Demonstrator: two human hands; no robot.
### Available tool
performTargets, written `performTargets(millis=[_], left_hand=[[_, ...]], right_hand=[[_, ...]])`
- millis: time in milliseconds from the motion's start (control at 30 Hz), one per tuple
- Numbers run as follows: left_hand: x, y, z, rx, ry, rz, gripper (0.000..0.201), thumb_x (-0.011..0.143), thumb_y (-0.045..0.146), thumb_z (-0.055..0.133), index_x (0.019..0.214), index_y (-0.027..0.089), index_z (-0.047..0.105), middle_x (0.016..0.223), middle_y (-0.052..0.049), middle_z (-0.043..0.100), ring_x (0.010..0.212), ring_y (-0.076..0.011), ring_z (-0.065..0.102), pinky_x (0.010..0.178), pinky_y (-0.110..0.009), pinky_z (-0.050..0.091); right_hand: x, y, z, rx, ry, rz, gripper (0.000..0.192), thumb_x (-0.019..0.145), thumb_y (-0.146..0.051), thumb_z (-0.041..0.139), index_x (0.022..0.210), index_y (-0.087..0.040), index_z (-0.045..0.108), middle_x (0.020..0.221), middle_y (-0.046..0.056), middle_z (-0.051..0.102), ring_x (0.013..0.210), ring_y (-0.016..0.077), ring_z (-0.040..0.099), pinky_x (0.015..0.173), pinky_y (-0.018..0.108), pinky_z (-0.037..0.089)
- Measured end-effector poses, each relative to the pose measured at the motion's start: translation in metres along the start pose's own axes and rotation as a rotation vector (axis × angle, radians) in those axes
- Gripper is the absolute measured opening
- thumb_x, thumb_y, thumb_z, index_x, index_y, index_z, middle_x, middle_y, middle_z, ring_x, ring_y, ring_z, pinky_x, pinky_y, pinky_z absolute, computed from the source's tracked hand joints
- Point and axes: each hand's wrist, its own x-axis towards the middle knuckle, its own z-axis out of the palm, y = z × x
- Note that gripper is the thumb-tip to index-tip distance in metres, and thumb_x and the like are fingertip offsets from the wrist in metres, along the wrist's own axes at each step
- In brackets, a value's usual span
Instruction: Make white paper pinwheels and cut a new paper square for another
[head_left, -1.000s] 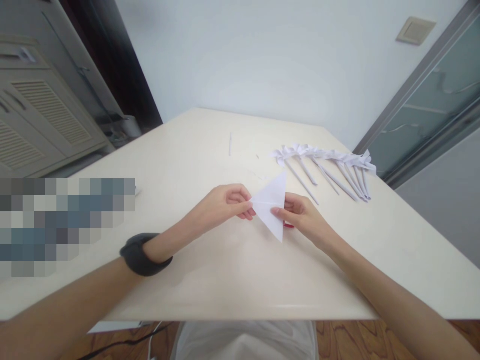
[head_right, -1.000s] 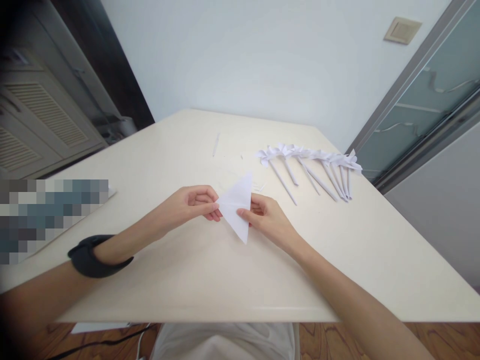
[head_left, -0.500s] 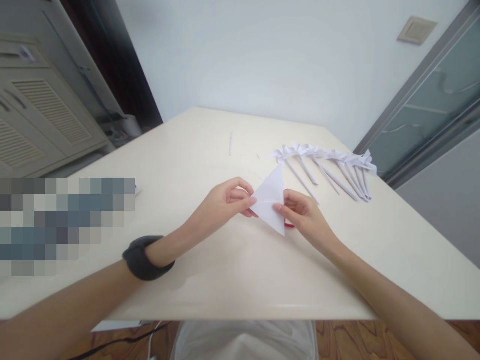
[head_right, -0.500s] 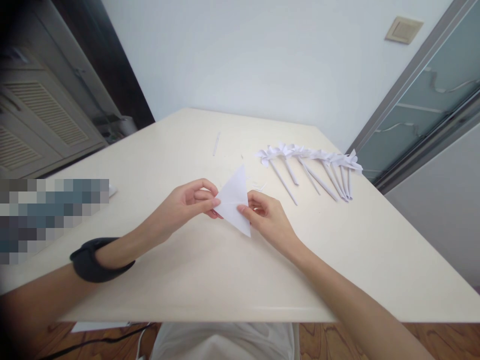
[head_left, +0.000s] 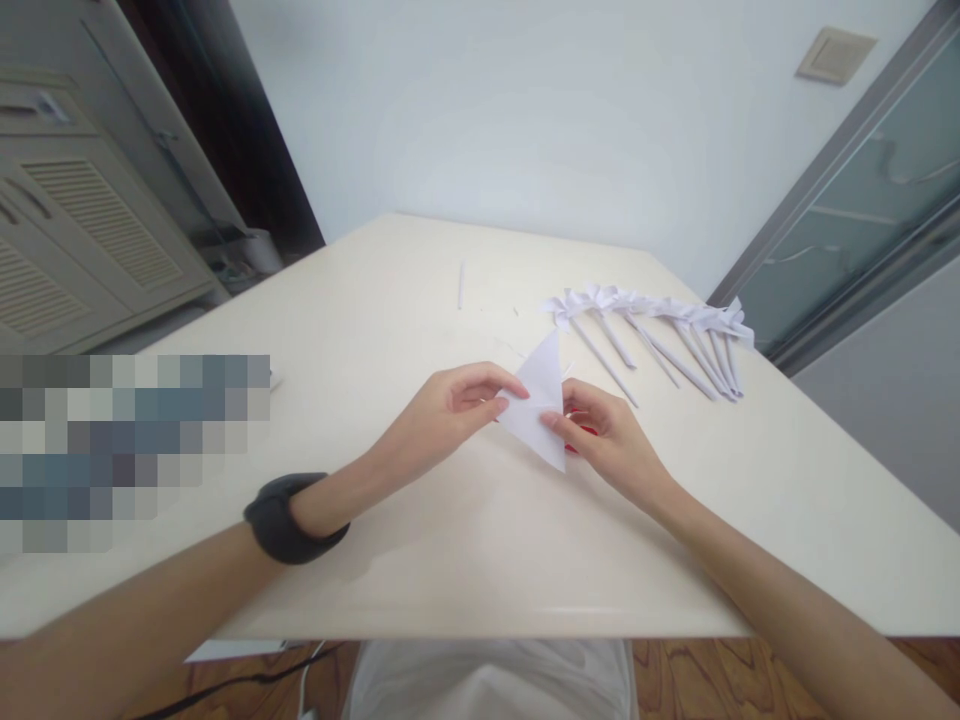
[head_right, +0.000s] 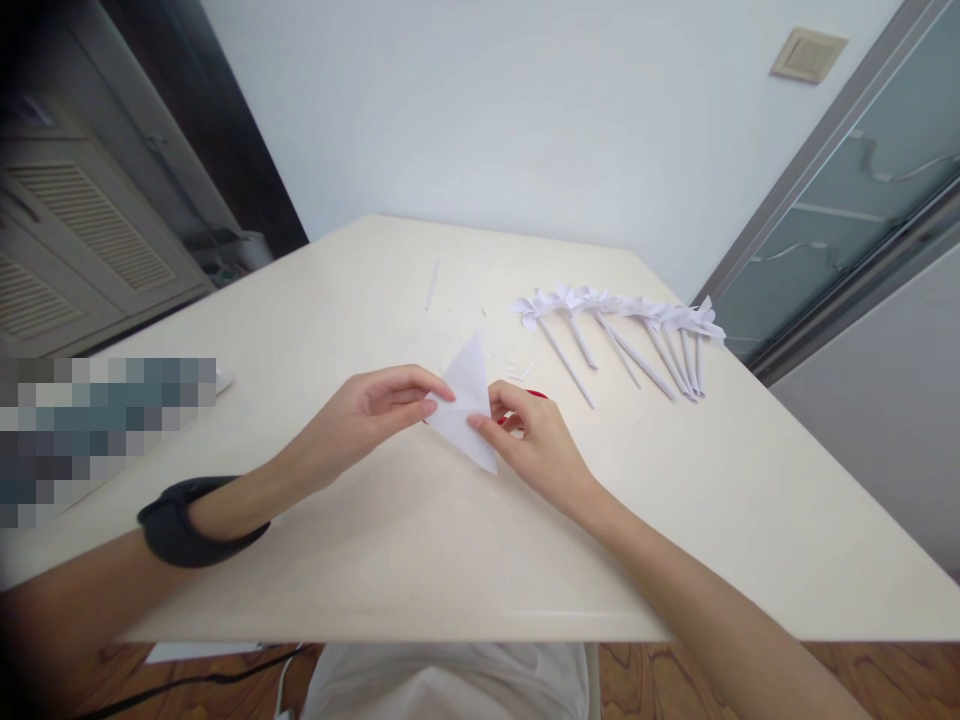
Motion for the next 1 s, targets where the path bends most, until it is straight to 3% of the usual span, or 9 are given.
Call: performTargets(millis=[200,500,633,800,1000], left_hand=[[-0.0003,0.0029,0.0016,-0.021,0.043,-0.007,0.02,0.081,0.022,0.051,0.1,0.018,0.058,0.106,-0.005,0.061,0.096,-0.0175,0.057,0.079,-0.026,0.047],[0.0007,0.0023,0.0013,-0.012,-0.003,-0.04,0.028,0.08,0.032,0.058,0.105,0.021,0.052,0.082,0.001,0.056,0.075,-0.0118,0.057,0.071,-0.023,0.047],[-0.0006,0.0011,0.0033,0.057,-0.026,-0.031,0.032,0.081,0.036,0.056,0.109,0.022,0.052,0.089,-0.002,0.062,0.082,-0.0155,0.061,0.078,-0.028,0.048],[-0.0022,0.0004,0.0059,0.219,-0.033,0.104,0.023,0.084,0.033,0.05,0.101,0.021,0.062,0.107,-0.004,0.062,0.096,-0.018,0.058,0.085,-0.03,0.047],[-0.0059,-0.0007,0.0087,0.407,0.027,0.238,0.022,0.085,0.029,0.05,0.099,0.021,0.065,0.103,-0.003,0.066,0.096,-0.0176,0.059,0.086,-0.028,0.045]], right_hand=[[0.0007,0.0006,0.0001,0.0,0.005,-0.076,0.01,0.084,-0.026,0.053,0.091,-0.02,0.055,0.086,0.002,0.057,0.077,0.0138,0.054,0.066,0.024,0.045],[-0.0021,-0.0006,-0.0015,-0.093,0.15,-0.156,0.006,0.084,-0.024,0.053,0.086,-0.02,0.057,0.08,0.001,0.058,0.072,0.0127,0.052,0.063,0.023,0.043],[-0.0029,-0.003,-0.0002,-0.19,0.182,-0.245,0.004,0.084,-0.021,0.054,0.084,-0.02,0.058,0.077,0.001,0.058,0.068,0.0125,0.051,0.06,0.024,0.041],[-0.0032,-0.0035,0.0006,-0.269,0.163,-0.345,0.009,0.086,-0.02,0.051,0.085,-0.021,0.059,0.081,0.002,0.06,0.071,0.0138,0.053,0.061,0.026,0.041],[-0.0042,-0.0006,0.0016,-0.323,0.067,-0.426,0.016,0.087,-0.02,0.05,0.096,-0.022,0.062,0.09,0.005,0.06,0.079,0.0151,0.055,0.062,0.026,0.044]])
